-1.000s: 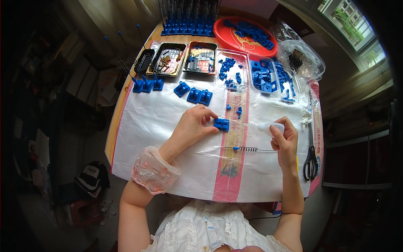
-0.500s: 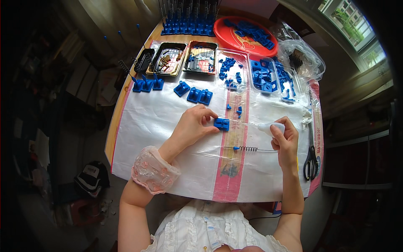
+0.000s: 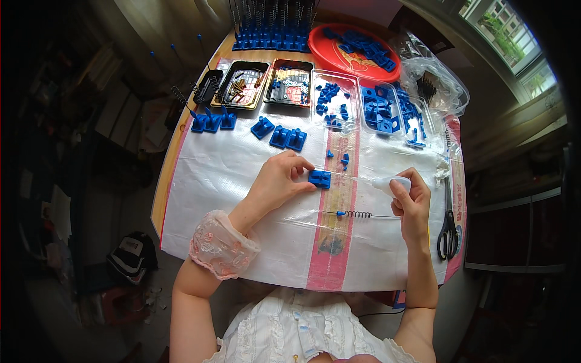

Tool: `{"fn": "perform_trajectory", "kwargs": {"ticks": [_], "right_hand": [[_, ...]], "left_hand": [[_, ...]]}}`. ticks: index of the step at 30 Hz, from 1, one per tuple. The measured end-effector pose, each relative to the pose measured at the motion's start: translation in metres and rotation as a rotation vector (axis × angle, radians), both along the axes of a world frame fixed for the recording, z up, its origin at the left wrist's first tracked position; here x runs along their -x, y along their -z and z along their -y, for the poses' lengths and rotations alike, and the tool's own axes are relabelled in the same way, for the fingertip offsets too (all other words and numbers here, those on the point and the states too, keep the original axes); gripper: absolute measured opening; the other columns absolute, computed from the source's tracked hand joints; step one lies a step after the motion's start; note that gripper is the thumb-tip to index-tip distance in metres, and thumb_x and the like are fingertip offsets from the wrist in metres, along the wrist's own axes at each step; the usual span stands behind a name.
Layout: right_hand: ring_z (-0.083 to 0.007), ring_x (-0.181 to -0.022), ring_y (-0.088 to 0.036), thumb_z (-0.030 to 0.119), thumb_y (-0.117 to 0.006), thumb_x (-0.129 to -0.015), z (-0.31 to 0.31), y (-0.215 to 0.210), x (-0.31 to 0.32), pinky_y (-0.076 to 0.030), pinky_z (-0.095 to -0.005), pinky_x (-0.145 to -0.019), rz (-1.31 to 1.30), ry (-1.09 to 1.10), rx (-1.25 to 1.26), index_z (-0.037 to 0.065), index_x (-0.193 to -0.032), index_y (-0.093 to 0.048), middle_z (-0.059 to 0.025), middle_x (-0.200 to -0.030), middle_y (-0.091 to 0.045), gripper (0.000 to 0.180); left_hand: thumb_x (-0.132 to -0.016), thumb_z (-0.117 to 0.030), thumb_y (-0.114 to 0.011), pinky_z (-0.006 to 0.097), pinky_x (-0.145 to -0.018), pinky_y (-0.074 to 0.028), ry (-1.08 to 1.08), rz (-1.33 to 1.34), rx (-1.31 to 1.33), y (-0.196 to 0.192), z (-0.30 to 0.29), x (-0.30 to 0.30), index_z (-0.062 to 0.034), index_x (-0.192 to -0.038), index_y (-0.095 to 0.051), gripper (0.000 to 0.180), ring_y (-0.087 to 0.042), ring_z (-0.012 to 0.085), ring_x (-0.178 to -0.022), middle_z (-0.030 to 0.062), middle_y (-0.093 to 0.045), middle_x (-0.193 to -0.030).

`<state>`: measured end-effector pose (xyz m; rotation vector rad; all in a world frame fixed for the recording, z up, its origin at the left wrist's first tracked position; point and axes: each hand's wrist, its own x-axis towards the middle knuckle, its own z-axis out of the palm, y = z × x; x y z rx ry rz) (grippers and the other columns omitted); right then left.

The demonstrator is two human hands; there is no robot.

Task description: The recorder is assembling small blue plastic parts onto metal filament rods at a workstation.

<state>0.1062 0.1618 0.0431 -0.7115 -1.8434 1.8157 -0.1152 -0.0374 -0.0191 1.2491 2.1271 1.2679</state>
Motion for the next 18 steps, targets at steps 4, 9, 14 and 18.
{"fn": "perform_trajectory", "kwargs": {"ticks": [4,9,14,18], "right_hand": [[0.0022,-0.051,-0.034,0.018,-0.071,-0.098,0.0001,0.0,-0.0003,-0.022,-0.0191,-0.044,0.002,-0.004,-0.002,0.008,-0.095,-0.057,0.0065,-0.07,-0.052,0.017],[0.003,-0.052,-0.028,0.017,-0.07,-0.099,-0.0008,0.0025,-0.0007,-0.019,-0.019,-0.045,-0.002,-0.013,-0.007,0.009,-0.096,-0.056,0.0065,-0.073,-0.051,0.016],[0.0016,-0.05,-0.037,0.02,-0.072,-0.098,-0.0005,0.0006,0.0003,-0.025,-0.019,-0.043,0.005,-0.004,0.002,0.008,-0.094,-0.058,0.0062,-0.069,-0.053,0.019],[0.0015,-0.05,-0.038,0.021,-0.072,-0.097,0.0002,0.0,0.0,-0.025,-0.0189,-0.043,0.008,-0.001,-0.003,0.008,-0.094,-0.058,0.0059,-0.069,-0.053,0.02]], "left_hand": [[-0.073,-0.012,-0.092,0.027,-0.07,-0.052,0.001,0.005,0.002,-0.0006,0.0,0.0001,-0.0068,-0.105,-0.079,0.035,-0.058,0.0126,-0.075,0.0038,-0.066,-0.089],[-0.073,-0.012,-0.092,0.027,-0.07,-0.052,0.003,-0.009,-0.001,0.0,-0.0001,0.0003,-0.007,-0.106,-0.079,0.036,-0.059,0.0128,-0.075,0.0037,-0.066,-0.089],[-0.073,-0.011,-0.092,0.027,-0.07,-0.052,0.003,-0.017,-0.005,0.0001,0.0003,0.0002,-0.0071,-0.106,-0.079,0.036,-0.058,0.0132,-0.075,0.0038,-0.065,-0.088],[-0.072,-0.01,-0.092,0.027,-0.07,-0.052,0.005,-0.01,-0.01,0.0004,0.0004,0.0002,-0.0073,-0.106,-0.079,0.036,-0.058,0.0132,-0.075,0.0038,-0.065,-0.088]]}}
